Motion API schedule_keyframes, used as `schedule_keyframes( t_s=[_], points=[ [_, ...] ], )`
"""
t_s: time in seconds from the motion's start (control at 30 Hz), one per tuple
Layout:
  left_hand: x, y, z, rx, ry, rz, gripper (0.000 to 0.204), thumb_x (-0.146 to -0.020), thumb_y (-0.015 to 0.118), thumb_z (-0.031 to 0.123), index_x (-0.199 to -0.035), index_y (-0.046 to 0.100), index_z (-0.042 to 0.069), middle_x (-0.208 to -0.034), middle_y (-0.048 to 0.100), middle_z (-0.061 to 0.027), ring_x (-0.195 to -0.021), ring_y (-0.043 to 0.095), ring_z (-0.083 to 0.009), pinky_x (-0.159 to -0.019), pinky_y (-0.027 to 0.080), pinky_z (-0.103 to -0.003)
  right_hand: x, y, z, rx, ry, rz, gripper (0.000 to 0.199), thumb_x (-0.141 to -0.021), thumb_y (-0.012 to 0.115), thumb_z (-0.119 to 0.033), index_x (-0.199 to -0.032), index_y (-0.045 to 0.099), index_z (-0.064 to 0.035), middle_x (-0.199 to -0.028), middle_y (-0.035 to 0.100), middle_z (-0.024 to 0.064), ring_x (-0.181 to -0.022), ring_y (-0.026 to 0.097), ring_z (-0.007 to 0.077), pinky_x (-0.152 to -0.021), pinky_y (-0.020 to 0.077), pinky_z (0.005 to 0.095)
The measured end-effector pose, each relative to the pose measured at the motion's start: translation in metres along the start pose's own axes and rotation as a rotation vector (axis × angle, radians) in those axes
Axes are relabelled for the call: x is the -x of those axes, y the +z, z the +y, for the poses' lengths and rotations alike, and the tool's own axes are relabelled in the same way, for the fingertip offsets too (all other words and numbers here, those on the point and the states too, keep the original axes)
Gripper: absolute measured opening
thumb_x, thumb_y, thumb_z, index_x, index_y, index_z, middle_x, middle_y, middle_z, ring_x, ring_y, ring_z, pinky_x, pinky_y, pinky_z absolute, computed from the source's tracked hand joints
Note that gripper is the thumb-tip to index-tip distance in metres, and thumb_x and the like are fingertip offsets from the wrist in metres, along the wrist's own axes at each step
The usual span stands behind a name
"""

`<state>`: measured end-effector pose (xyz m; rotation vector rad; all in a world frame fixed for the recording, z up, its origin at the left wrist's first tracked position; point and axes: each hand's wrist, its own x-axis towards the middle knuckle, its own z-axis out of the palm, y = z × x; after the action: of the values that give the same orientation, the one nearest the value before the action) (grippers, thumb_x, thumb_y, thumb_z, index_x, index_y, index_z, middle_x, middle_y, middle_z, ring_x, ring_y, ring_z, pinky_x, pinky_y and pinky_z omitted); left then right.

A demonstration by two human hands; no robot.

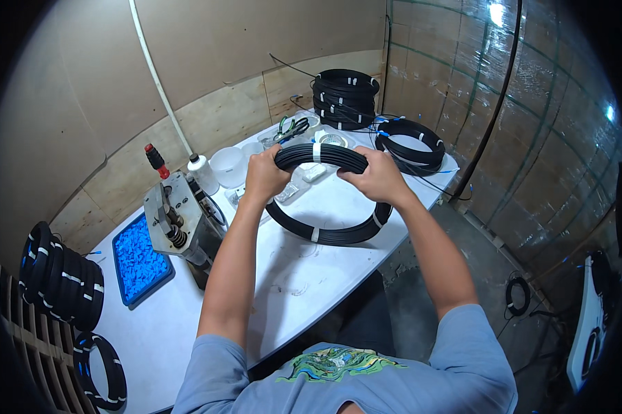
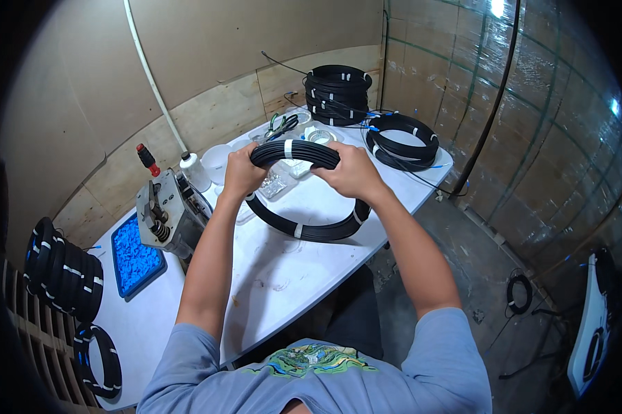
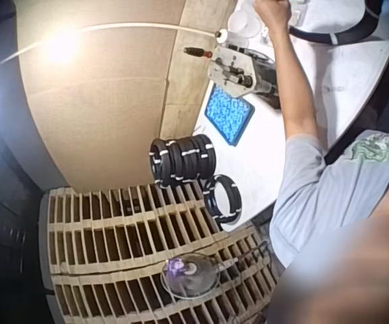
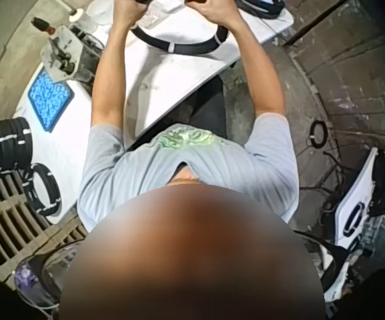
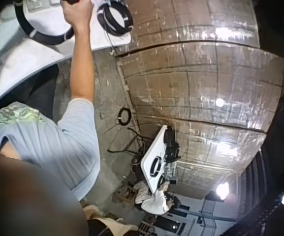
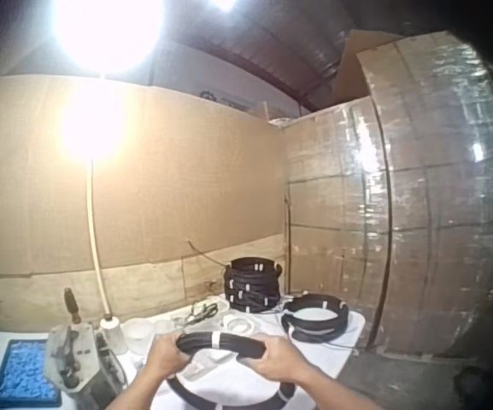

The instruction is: Organizing cable coils and terminating connectors using a crimping machine.

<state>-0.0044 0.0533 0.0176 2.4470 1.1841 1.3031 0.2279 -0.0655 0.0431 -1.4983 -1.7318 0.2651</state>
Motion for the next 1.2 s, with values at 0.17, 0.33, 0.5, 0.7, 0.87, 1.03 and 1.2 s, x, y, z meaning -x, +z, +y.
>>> schedule_keyframes(
  t_s=[0.17, 0.33, 0.5, 0.7, 0.87, 1.03, 1.2],
  points=[
    [0.003, 0.0, 0.009, -0.021, -0.044, -0.039, 0.023, -0.077, 0.079, 0.02, -0.087, 0.067, 0.004, -0.08, 0.07, -0.0234, -0.078, 0.069, -0.0423, -0.07, 0.055, -0.048, -0.013, 0.001, 0.032, -0.057, -0.131, 0.073, 0.031, -0.08, 0.081, -0.023, -0.104, 0.072, -0.0053, -0.079, 0.072, 0.0118, -0.068, 0.068, 0.0207, -0.066, 0.0527, 0.0343],
    [0.008, 0.003, 0.031, -0.151, -0.106, -0.052, 0.027, -0.075, 0.079, 0.023, -0.089, 0.066, 0.003, -0.078, 0.07, -0.0246, -0.078, 0.069, -0.045, -0.074, 0.056, -0.052, -0.03, -0.005, 0.063, -0.097, -0.087, -0.022, 0.03, -0.08, 0.082, -0.023, -0.101, 0.073, -0.0046, -0.078, 0.07, 0.0086, -0.067, 0.061, 0.0166, -0.067, 0.0501, 0.0311],
    [0.006, -0.013, 0.041, -0.123, -0.053, -0.133, 0.047, -0.071, 0.087, 0.038, -0.094, 0.066, 0.003, -0.082, 0.072, -0.0204, -0.078, 0.07, -0.0421, -0.073, 0.057, -0.049, -0.024, -0.006, 0.051, -0.068, -0.042, -0.033, 0.029, -0.08, 0.081, -0.023, -0.102, 0.073, -0.0045, -0.079, 0.07, 0.0094, -0.068, 0.062, 0.0179, -0.068, 0.0504, 0.0317],
    [-0.012, -0.005, 0.053, -0.208, 0.381, -0.107, 0.05, -0.081, 0.08, 0.042, -0.109, 0.06, 0.004, -0.091, 0.07, -0.0153, -0.079, 0.07, -0.0382, -0.068, 0.057, -0.047, -0.019, -0.005, 0.026, -0.056, -0.073, -0.025, 0.024, -0.08, 0.08, -0.016, -0.098, 0.072, -0.0023, -0.075, 0.068, 0.0088, -0.067, 0.061, 0.015, -0.065, 0.0488, 0.0315],
    [-0.012, 0.003, 0.042, -0.301, 0.401, -0.11, 0.042, -0.085, 0.076, 0.038, -0.103, 0.056, 0.006, -0.085, 0.067, -0.0144, -0.077, 0.07, -0.0372, -0.065, 0.056, -0.047, -0.017, -0.001, 0.025, -0.035, -0.093, -0.019, 0.024, -0.08, 0.079, -0.016, -0.098, 0.071, -0.0023, -0.075, 0.069, 0.0098, -0.065, 0.06, 0.0164, -0.064, 0.0486, 0.0321],
    [-0.007, -0.006, 0.043, -0.225, 0.365, -0.087, 0.051, -0.082, 0.08, 0.036, -0.115, 0.057, 0.004, -0.091, 0.066, -0.0167, -0.084, 0.069, -0.0361, -0.069, 0.056, -0.044, -0.021, 0.0, 0.019, -0.047, -0.073, -0.044, 0.023, -0.08, 0.079, -0.015, -0.097, 0.071, -0.0021, -0.075, 0.069, 0.0108, -0.064, 0.06, 0.0183, -0.064, 0.049, 0.0333],
    [0.031, 0.001, 0.052, 0.107, 0.154, 0.379, 0.072, -0.08, 0.084, 0.039, -0.134, 0.055, 0.0, -0.116, 0.063, -0.0214, -0.101, 0.064, -0.0336, -0.092, 0.052, -0.042, -0.006, 0.004, 0.016, 0.014, 0.019, 0.187, 0.024, -0.079, 0.081, -0.019, -0.093, 0.071, -0.002, -0.085, 0.072, 0.0193, -0.077, 0.071, 0.0346, -0.068, 0.0536, 0.0403]
  ],
)
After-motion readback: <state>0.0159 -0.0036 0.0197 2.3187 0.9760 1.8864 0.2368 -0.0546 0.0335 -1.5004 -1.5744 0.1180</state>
